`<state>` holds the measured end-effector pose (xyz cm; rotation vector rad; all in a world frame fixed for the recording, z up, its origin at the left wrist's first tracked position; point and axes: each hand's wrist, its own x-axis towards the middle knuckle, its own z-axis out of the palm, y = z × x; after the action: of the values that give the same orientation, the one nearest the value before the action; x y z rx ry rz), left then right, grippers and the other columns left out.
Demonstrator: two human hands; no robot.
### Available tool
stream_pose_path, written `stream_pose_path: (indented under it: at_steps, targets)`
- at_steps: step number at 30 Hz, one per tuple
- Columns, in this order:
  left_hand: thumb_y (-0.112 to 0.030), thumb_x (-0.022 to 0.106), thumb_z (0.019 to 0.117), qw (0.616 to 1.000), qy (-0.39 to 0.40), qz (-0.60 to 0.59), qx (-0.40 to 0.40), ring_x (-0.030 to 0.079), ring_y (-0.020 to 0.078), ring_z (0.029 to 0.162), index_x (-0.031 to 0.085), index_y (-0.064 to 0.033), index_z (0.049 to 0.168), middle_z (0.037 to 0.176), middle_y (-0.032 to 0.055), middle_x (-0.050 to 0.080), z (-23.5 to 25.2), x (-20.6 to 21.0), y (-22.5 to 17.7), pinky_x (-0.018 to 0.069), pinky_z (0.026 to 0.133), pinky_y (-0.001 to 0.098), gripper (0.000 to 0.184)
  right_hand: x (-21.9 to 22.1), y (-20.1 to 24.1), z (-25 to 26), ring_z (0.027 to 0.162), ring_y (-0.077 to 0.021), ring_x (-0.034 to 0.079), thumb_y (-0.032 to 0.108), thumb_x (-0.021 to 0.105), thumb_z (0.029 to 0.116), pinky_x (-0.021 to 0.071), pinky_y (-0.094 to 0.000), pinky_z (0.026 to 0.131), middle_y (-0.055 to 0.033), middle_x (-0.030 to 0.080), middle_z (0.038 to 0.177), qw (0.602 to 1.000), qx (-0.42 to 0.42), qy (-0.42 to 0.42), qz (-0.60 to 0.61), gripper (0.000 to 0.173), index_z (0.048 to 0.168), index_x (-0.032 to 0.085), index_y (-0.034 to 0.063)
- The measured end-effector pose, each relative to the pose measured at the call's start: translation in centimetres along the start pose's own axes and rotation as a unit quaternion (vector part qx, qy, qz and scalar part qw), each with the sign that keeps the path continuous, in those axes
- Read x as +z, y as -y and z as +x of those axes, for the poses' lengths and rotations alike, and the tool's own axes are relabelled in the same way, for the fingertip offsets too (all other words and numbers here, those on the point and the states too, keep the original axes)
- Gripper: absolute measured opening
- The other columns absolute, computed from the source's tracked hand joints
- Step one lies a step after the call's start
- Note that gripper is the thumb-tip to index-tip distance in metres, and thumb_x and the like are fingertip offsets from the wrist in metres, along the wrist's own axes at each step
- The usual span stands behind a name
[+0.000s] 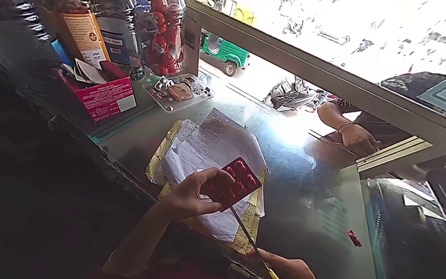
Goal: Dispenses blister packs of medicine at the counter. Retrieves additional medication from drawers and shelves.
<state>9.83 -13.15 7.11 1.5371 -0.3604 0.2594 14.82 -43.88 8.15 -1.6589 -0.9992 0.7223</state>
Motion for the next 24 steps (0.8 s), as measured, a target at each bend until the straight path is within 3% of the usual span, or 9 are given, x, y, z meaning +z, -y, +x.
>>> stream_pose_path:
  at_steps: [4, 8, 11, 14, 17, 19, 21, 22, 24]
  targets:
    - [0.014, 0.069, 0.0793, 1.000, 0.013, -0.025, -0.003, 0.068, 0.0046, 0.105, 0.055, 0.0035, 0.130, 0.122, 0.0013, 0.066, 0.2, -0.2, 0.4, 0.0588, 0.091, 0.0230, 0.054, -0.2, 0.3, 0.1, 0.059, 0.0057, 0.054, 0.026, 0.070, 0.0966, 0.0473, -0.0148, 0.054, 0.0026, 0.068, 0.077, 1.000, 0.012, -0.001, 0.011, 0.039, 0.122, 0.069, -0.0033]
    - [0.015, 0.069, 0.0793, 0.998, -0.032, -0.048, -0.007, 0.068, 0.0077, 0.107, 0.050, 0.0053, 0.137, 0.128, 0.0038, 0.063, 0.4, 0.3, 0.5, 0.0599, 0.092, 0.0252, 0.061, 0.0, 0.5, 0.2, 0.059, 0.0081, 0.054, 0.020, 0.072, 0.0947, 0.0475, -0.0130, 0.055, 0.0052, 0.070, 0.078, 0.999, 0.014, -0.026, 0.018, 0.035, 0.120, 0.070, -0.0026]
    - [0.007, 0.072, 0.0783, 0.978, -0.202, -0.041, -0.011, 0.073, 0.0133, 0.099, 0.056, 0.0005, 0.134, 0.119, 0.0053, 0.070, -0.3, 0.5, 0.4, 0.0630, 0.085, 0.0298, 0.058, -0.4, 0.1, 0.1, 0.067, 0.0048, 0.059, 0.022, 0.075, 0.0931, 0.0514, -0.0152, 0.063, -0.0036, 0.073, 0.087, 1.000, 0.001, -0.025, -0.019, 0.046, 0.128, 0.066, -0.0060]
    - [-0.005, 0.076, 0.0764, 0.948, -0.316, 0.024, -0.009, 0.072, 0.0114, 0.101, 0.056, -0.0046, 0.135, 0.120, 0.0005, 0.070, -0.2, 0.5, 0.5, 0.0626, 0.086, 0.0276, 0.062, 0.3, 1.1, 0.6, 0.057, -0.0080, 0.055, 0.030, 0.079, 0.0879, 0.0483, -0.0254, 0.054, -0.0070, 0.064, 0.072, 0.986, 0.034, -0.098, -0.130, 0.056, 0.128, 0.062, -0.0052]
    - [-0.009, 0.079, 0.0754, 0.957, -0.289, 0.031, -0.010, 0.070, 0.0083, 0.105, 0.056, -0.0033, 0.135, 0.123, -0.0023, 0.068, 0.3, 2.2, 0.5, 0.0617, 0.085, 0.0228, 0.064, 1.2, 2.1, 2.6, 0.060, -0.0202, 0.061, 0.028, 0.076, 0.0900, 0.0526, -0.0376, 0.057, -0.0098, 0.062, 0.072, 0.972, 0.107, -0.108, -0.179, 0.050, 0.123, 0.056, -0.0034]
    - [-0.007, 0.075, 0.0780, 0.968, -0.248, 0.032, -0.024, 0.069, 0.0069, 0.107, 0.054, -0.0012, 0.135, 0.126, -0.0021, 0.066, 0.8, 3.9, 0.6, 0.0610, 0.085, 0.0216, 0.061, 1.0, 2.9, 3.8, 0.079, -0.0319, 0.068, 0.026, 0.073, 0.0938, 0.0560, -0.0481, 0.073, -0.0193, 0.067, 0.089, 0.971, 0.144, -0.043, -0.185, 0.050, 0.127, 0.055, -0.0069]
    - [-0.002, 0.070, 0.0802, 0.976, -0.212, 0.038, -0.043, 0.068, 0.0075, 0.107, 0.053, 0.0017, 0.135, 0.127, 0.0005, 0.065, 1.2, 5.3, 0.8, 0.0611, 0.086, 0.0224, 0.058, 1.2, 3.6, 4.0, 0.090, -0.0369, 0.069, 0.025, 0.066, 0.0995, 0.0556, -0.0506, 0.079, -0.0241, 0.067, 0.103, 0.961, 0.137, -0.008, -0.239, 0.045, 0.129, 0.057, -0.0077]
    - [0.000, 0.069, 0.0810, 0.979, -0.193, 0.039, -0.047, 0.069, 0.0084, 0.107, 0.052, 0.0028, 0.136, 0.129, 0.0020, 0.064, 1.3, 5.7, 1.0, 0.0614, 0.086, 0.0236, 0.057, 1.7, 3.9, 3.6, 0.083, -0.0357, 0.070, 0.023, 0.063, 0.1003, 0.0568, -0.0474, 0.070, -0.0232, 0.068, 0.100, 0.944, 0.100, -0.046, -0.312, 0.038, 0.124, 0.064, -0.0063]
    - [0.002, 0.067, 0.0809, 0.986, -0.153, 0.035, -0.056, 0.069, 0.0098, 0.108, 0.050, 0.0041, 0.137, 0.131, 0.0039, 0.063, 1.5, 6.7, 1.1, 0.0617, 0.087, 0.0249, 0.058, 2.9, 2.7, 3.0, 0.063, -0.0211, 0.068, 0.020, 0.064, 0.0948, 0.0530, -0.0303, 0.049, -0.0117, 0.071, 0.089, 0.843, -0.047, -0.227, -0.485, 0.024, 0.109, 0.076, 0.0047]
